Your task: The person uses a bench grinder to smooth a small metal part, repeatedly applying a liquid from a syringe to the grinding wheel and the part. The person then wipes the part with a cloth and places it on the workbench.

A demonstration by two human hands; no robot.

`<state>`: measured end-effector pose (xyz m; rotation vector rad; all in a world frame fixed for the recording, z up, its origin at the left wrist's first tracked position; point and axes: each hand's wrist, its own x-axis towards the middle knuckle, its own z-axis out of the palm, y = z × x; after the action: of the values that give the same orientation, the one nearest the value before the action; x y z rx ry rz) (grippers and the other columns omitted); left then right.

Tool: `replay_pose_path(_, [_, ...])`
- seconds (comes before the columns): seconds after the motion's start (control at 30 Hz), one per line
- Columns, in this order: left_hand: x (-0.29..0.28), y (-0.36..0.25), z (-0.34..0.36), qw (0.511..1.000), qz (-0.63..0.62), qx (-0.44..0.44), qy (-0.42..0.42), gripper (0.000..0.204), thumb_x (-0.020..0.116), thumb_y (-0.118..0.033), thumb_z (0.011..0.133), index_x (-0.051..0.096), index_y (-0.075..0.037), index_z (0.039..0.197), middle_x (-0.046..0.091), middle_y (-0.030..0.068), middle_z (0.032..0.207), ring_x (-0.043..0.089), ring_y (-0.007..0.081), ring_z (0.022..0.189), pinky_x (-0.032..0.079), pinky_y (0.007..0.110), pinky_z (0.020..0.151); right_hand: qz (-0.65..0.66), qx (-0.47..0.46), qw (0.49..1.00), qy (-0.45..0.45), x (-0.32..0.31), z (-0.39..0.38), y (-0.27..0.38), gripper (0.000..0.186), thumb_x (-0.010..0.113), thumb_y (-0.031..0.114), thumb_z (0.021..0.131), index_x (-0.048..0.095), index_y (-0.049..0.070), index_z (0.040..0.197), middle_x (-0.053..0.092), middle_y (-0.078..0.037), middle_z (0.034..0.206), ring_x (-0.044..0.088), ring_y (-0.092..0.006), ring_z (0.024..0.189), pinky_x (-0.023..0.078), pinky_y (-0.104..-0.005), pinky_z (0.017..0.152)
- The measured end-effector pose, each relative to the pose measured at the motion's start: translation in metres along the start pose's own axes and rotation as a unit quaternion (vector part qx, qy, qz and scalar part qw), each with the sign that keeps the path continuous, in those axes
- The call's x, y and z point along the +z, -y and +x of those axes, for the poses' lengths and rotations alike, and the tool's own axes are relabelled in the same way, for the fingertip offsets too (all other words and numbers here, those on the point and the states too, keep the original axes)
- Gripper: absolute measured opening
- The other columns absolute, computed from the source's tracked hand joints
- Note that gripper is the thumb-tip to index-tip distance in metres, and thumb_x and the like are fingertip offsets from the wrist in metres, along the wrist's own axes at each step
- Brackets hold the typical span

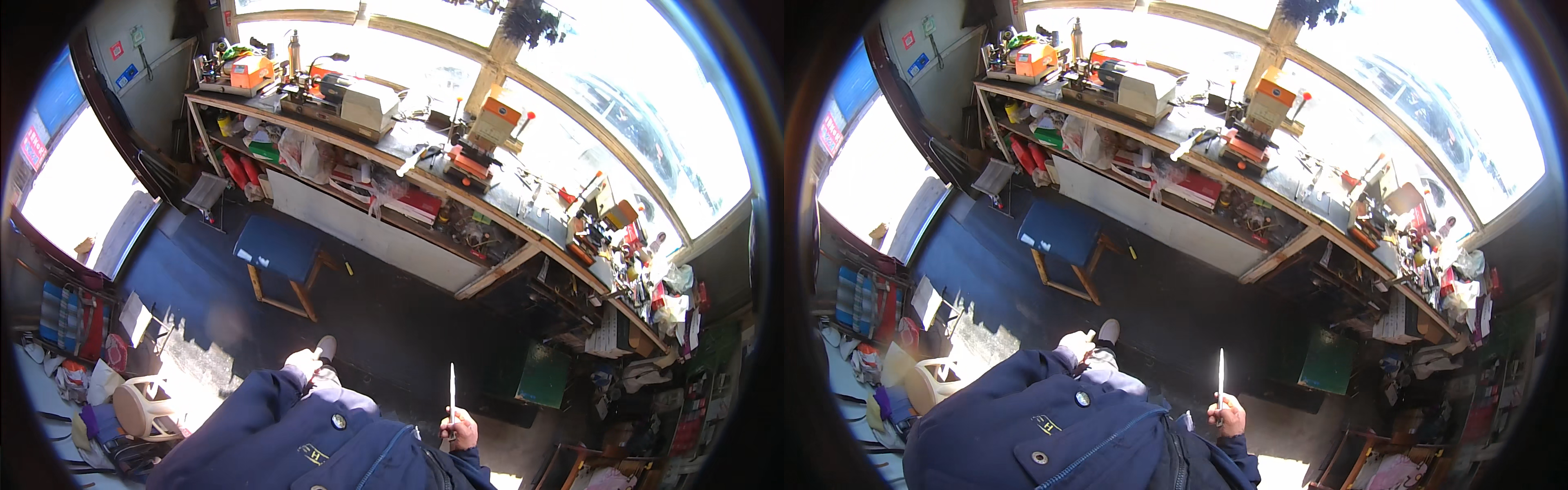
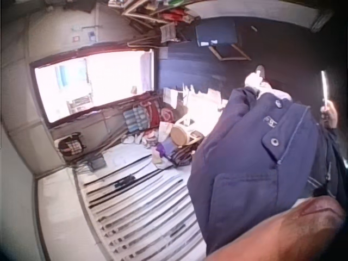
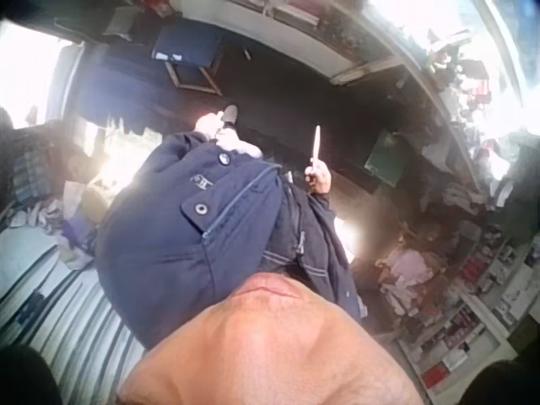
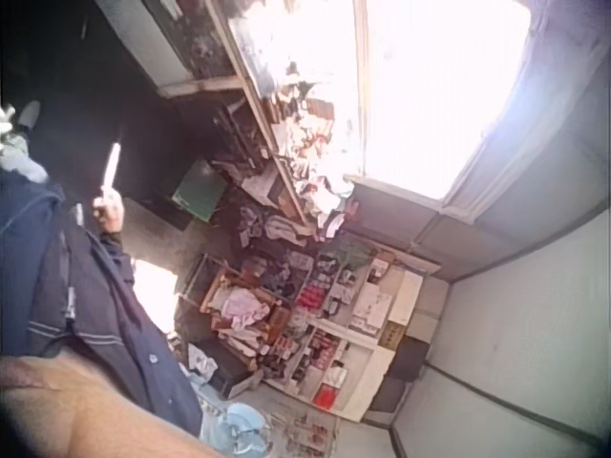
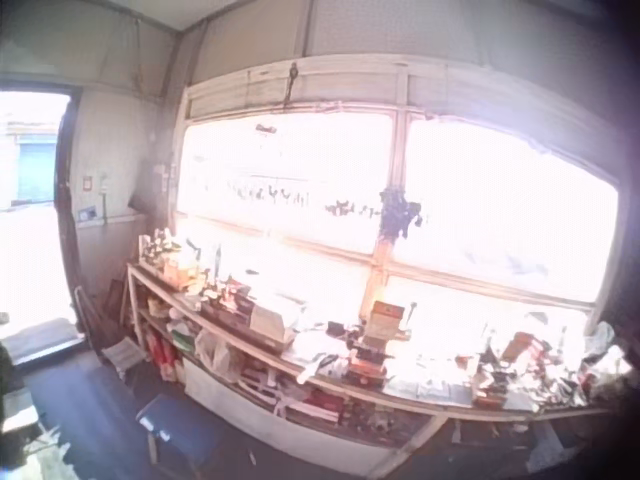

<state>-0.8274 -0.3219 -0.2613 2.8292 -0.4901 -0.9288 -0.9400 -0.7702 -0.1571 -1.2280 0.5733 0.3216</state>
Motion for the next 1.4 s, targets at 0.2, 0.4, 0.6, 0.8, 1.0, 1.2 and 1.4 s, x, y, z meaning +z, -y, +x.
replay_pose_path(0.2, [-0.082, 0.09, 0.036, 0.771, -0.571, -0.279, -0.039, 0.018, 0.061, -0.021, 0.097, 0.065, -0.004, 0.099, 0.074, 0.0085, 0.084, 0.069, 0.0214, 0.061, 0.056, 0.035, 0.061, -0.043, 0.05, 0.996, 0.067, 0.156, 0.088, 0.052, 0.018, 0.057, 0.015, 0.099, 0.06, 0.001, 0.109, 0.06, -0.013, 0.066, 0.049, -0.016, 0.047, 0.045, -0.032, 0.049])
replay_pose_path(0.4, [-0.149, 0.165, 0.068, 0.665, -0.678, -0.288, -0.127, 0.013, 0.062, -0.018, 0.097, 0.059, -0.005, 0.099, 0.072, 0.0078, 0.082, 0.067, 0.0168, 0.055, 0.049, 0.031, 0.043, -0.113, 0.053, 0.982, 0.143, 0.256, 0.141, 0.108, 0.024, 0.059, 0.025, 0.103, 0.065, 0.002, 0.099, 0.058, -0.007, 0.064, 0.05, -0.0127, 0.049, 0.038, -0.0269, 0.046])
replay_pose_path(0.6, [-0.16, 0.17, 0.114, 0.648, -0.696, -0.28, -0.127, 0.019, 0.063, -0.02, 0.096, 0.057, -0.003, 0.101, 0.073, 0.0121, 0.09, 0.069, 0.0194, 0.058, 0.049, 0.031, 0.042, -0.206, 0.074, 0.965, 0.145, 0.295, 0.201, 0.155, 0.023, 0.06, 0.023, 0.1, 0.067, 0.001, 0.101, 0.059, -0.005, 0.064, 0.05, -0.0109, 0.051, 0.037, -0.025, 0.047])
replay_pose_path(0.8, [-0.207, 0.159, 0.17, 0.631, -0.723, -0.243, -0.141, 0.015, 0.063, -0.021, 0.097, 0.058, -0.006, 0.099, 0.073, 0.0065, 0.087, 0.066, 0.0134, 0.056, 0.047, 0.029, 0.046, -0.256, 0.117, 0.928, 0.245, 0.299, 0.317, 0.19, 0.019, 0.063, 0.021, 0.1, 0.069, 0.003, 0.101, 0.06, -0.001, 0.07, 0.051, -0.0098, 0.057, 0.039, -0.026, 0.052])
replay_pose_path(1.0, [-0.309, 0.153, 0.202, 0.631, -0.717, -0.231, -0.188, 0.011, 0.061, -0.016, 0.098, 0.056, -0.007, 0.103, 0.072, 0.0071, 0.089, 0.067, 0.0133, 0.06, 0.049, 0.028, 0.051, -0.419, 0.103, 0.855, 0.288, 0.299, 0.421, 0.23, 0.021, 0.064, 0.022, 0.097, 0.068, 0.003, 0.104, 0.058, 0.001, 0.069, 0.052, -0.0101, 0.06, 0.039, -0.0279, 0.054])
replay_pose_path(1.2, [-0.363, 0.135, 0.201, 0.629, -0.729, -0.196, -0.187, 0.011, 0.064, -0.013, 0.098, 0.056, -0.006, 0.099, 0.072, 0.0106, 0.087, 0.067, 0.0167, 0.059, 0.048, 0.027, 0.051, -0.466, -0.03, 0.826, 0.316, 0.275, 0.495, 0.206, 0.029, 0.06, 0.03, 0.094, 0.071, 0.004, 0.101, 0.073, -0.014, 0.086, 0.07, -0.0256, 0.079, 0.052, -0.0379, 0.073])
replay_pose_path(1.4, [-0.414, 0.116, 0.225, 0.661, -0.709, -0.203, -0.14, 0.012, 0.065, -0.012, 0.097, 0.056, -0.007, 0.102, 0.072, 0.0112, 0.089, 0.066, 0.0173, 0.058, 0.049, 0.029, 0.05, -0.338, -0.036, 0.887, 0.311, 0.225, 0.551, 0.125, 0.016, 0.063, 0.01, 0.095, 0.064, 0.007, 0.08, 0.059, 0.002, 0.071, 0.051, -0.0115, 0.056, 0.042, -0.0283, 0.05])
